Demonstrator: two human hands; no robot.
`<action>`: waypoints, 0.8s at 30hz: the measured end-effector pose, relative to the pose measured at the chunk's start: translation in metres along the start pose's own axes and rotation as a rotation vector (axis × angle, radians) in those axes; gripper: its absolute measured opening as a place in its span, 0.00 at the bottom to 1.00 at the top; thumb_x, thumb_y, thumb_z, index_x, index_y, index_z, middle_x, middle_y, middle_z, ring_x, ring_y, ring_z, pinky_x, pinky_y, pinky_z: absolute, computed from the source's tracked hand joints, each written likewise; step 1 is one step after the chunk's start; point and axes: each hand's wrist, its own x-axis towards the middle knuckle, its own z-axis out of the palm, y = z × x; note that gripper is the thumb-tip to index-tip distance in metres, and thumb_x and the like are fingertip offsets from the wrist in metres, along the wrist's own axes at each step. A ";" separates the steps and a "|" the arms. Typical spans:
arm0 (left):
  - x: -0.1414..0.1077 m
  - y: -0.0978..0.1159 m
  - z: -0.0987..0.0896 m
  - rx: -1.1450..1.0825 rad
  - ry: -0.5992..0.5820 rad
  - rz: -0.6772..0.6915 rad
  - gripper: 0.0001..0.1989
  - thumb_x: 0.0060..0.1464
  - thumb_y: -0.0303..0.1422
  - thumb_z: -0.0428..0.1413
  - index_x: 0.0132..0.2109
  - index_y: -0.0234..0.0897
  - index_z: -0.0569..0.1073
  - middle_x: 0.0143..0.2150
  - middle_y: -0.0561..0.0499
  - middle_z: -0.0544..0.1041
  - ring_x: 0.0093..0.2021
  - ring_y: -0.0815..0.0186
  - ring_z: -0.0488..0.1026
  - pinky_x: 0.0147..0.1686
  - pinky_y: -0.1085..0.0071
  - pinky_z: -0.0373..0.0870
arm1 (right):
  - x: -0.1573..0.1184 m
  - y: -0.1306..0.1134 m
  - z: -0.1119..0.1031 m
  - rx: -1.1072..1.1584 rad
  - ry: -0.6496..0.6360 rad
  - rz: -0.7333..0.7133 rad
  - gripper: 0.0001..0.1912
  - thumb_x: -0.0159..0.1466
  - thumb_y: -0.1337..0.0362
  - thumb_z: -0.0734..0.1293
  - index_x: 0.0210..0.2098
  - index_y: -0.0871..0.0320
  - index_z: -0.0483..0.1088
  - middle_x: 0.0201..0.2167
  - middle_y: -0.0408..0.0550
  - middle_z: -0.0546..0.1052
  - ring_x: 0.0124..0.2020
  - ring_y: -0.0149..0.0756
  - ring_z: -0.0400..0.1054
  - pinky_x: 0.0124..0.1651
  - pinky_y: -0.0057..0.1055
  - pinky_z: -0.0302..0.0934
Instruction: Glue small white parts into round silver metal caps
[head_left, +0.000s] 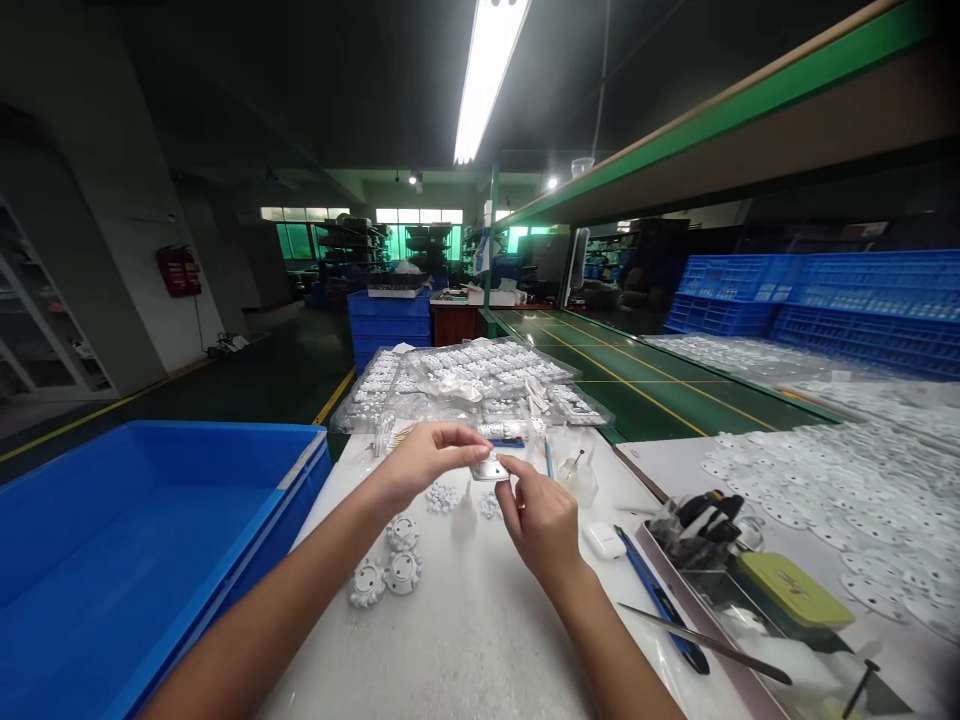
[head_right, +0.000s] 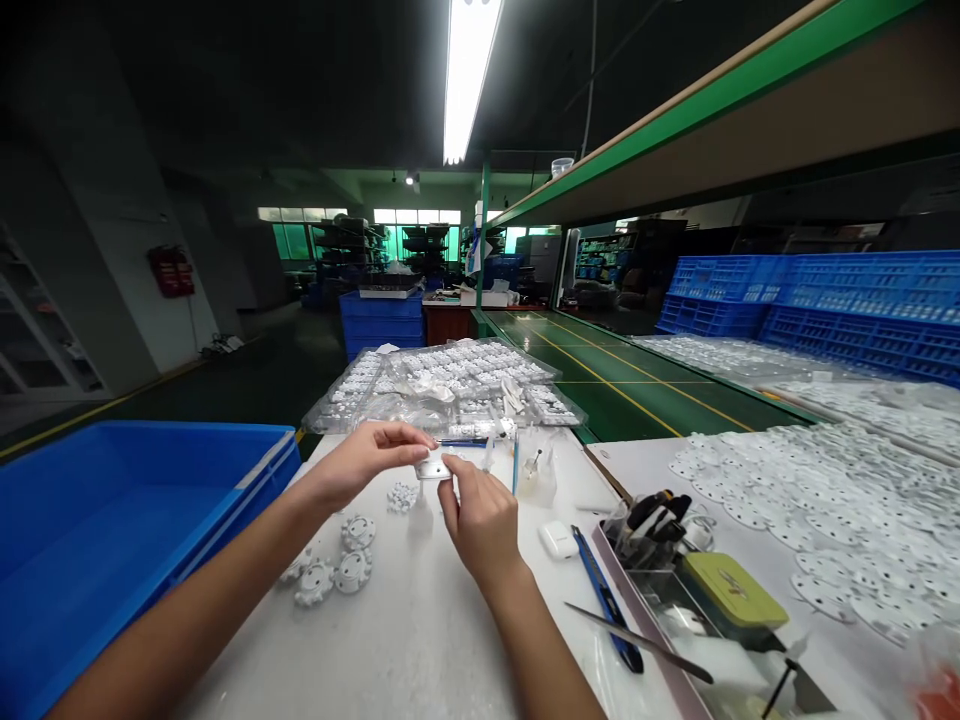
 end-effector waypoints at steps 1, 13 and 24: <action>-0.006 -0.001 0.004 -0.001 -0.010 0.004 0.11 0.50 0.38 0.63 0.37 0.35 0.78 0.41 0.45 0.78 0.43 0.61 0.74 0.46 0.69 0.69 | 0.001 -0.002 -0.001 -0.001 -0.001 -0.019 0.11 0.64 0.73 0.62 0.46 0.61 0.66 0.27 0.48 0.77 0.25 0.34 0.71 0.26 0.30 0.55; -0.022 -0.026 0.013 0.042 0.036 0.106 0.09 0.57 0.38 0.56 0.35 0.37 0.72 0.41 0.47 0.74 0.45 0.62 0.71 0.46 0.69 0.67 | 0.000 -0.004 -0.002 -0.016 -0.038 -0.123 0.12 0.63 0.72 0.64 0.46 0.60 0.67 0.34 0.48 0.79 0.30 0.36 0.73 0.31 0.32 0.59; -0.031 -0.053 -0.001 0.739 0.116 0.729 0.09 0.55 0.22 0.54 0.42 0.36 0.69 0.34 0.49 0.73 0.35 0.65 0.71 0.36 0.70 0.68 | 0.011 -0.011 -0.010 0.067 -0.115 -0.179 0.11 0.66 0.72 0.61 0.47 0.61 0.68 0.34 0.48 0.79 0.30 0.35 0.74 0.32 0.30 0.62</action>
